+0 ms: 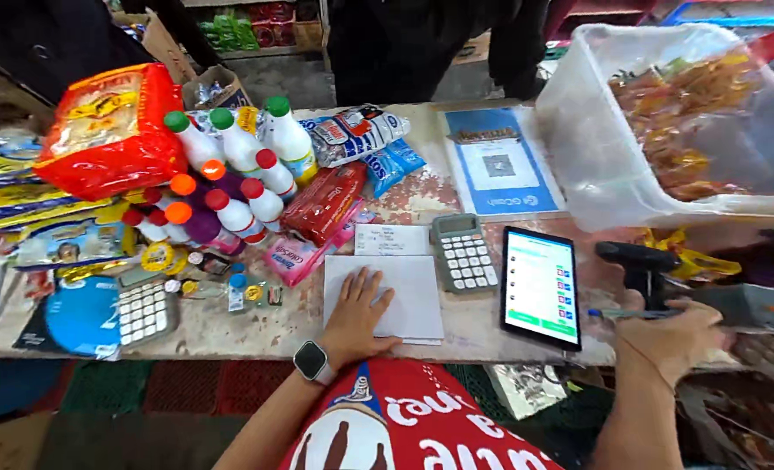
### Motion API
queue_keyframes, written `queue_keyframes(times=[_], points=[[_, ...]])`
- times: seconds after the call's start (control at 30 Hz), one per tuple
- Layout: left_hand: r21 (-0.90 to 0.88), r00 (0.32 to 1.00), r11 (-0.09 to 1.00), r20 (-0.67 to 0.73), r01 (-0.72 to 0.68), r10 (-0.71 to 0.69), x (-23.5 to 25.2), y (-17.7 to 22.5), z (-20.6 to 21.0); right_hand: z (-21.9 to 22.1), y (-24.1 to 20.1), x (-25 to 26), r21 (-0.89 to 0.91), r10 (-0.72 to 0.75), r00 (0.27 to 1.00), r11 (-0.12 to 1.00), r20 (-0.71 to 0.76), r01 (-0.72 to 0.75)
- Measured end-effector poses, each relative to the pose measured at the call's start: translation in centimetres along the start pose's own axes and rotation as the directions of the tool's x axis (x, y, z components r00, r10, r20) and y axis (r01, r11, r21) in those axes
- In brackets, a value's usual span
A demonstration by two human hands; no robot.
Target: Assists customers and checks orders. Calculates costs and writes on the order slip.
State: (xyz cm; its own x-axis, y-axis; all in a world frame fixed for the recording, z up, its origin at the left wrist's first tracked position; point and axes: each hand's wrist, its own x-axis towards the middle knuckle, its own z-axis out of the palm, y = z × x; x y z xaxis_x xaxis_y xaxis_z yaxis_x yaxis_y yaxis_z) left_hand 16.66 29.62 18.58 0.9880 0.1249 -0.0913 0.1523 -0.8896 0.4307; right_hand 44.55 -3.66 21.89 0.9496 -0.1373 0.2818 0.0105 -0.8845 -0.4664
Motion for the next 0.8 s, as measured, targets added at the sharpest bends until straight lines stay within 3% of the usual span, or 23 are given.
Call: queue_keyframes(times=[0.07,0.1,0.13,0.17,0.23,0.27,0.33,0.43,0.53,0.67,0.8], points=[[0.018,1.000,1.000,-0.014,-0.003,0.003,-0.1,0.2,0.2,-0.9,-2.5,-1.0,0.109,-0.213,0.960,0.966,-0.181,0.235],[0.021,1.000,1.000,-0.020,-0.002,0.002,-0.3,0.2,0.4,-1.3,-4.5,-2.0,0.265,-0.300,0.932,0.899,-0.202,0.348],[0.023,1.000,1.000,-0.022,-0.002,0.002,-0.4,0.2,0.5,-1.4,-6.9,-3.4,0.476,-0.366,0.923,0.794,-0.122,0.378],[0.014,1.000,1.000,-0.028,-0.008,0.008,-0.6,0.2,0.5,-1.3,-9.6,-5.0,0.655,-0.425,0.902,0.702,0.070,0.280],[-0.004,0.998,1.000,-0.050,-0.028,0.028,-0.6,0.1,0.5,0.0,-14.9,-8.5,0.755,-0.518,0.736,0.656,0.435,0.015],[-0.009,0.998,0.999,-0.055,-0.034,0.034,-0.6,0.1,0.5,1.6,-16.6,-10.1,0.762,-0.555,0.650,0.645,0.520,-0.059],[-0.003,0.994,0.999,-0.095,-0.047,0.046,-0.6,0.1,0.8,5.6,-18.9,-12.6,0.789,-0.605,0.549,0.587,0.576,-0.180],[-0.005,0.988,0.999,-0.144,-0.051,0.050,-0.7,-0.1,1.3,9.1,-21.3,-13.8,0.767,-0.552,0.562,0.583,0.617,-0.270],[-0.019,0.991,0.999,-0.129,-0.047,0.044,-0.8,-0.1,1.1,10.4,-21.7,-13.9,0.750,-0.555,0.608,0.654,0.567,-0.102],[-0.013,0.989,0.998,-0.139,-0.055,0.053,-0.8,-0.1,1.2,11.6,-21.0,-14.6,0.786,-0.688,0.634,0.586,0.355,0.196],[0.001,0.988,0.998,-0.140,-0.061,0.061,-0.9,-0.1,1.2,11.5,-21.0,-14.9,0.772,-0.714,0.626,0.575,0.312,0.270]])
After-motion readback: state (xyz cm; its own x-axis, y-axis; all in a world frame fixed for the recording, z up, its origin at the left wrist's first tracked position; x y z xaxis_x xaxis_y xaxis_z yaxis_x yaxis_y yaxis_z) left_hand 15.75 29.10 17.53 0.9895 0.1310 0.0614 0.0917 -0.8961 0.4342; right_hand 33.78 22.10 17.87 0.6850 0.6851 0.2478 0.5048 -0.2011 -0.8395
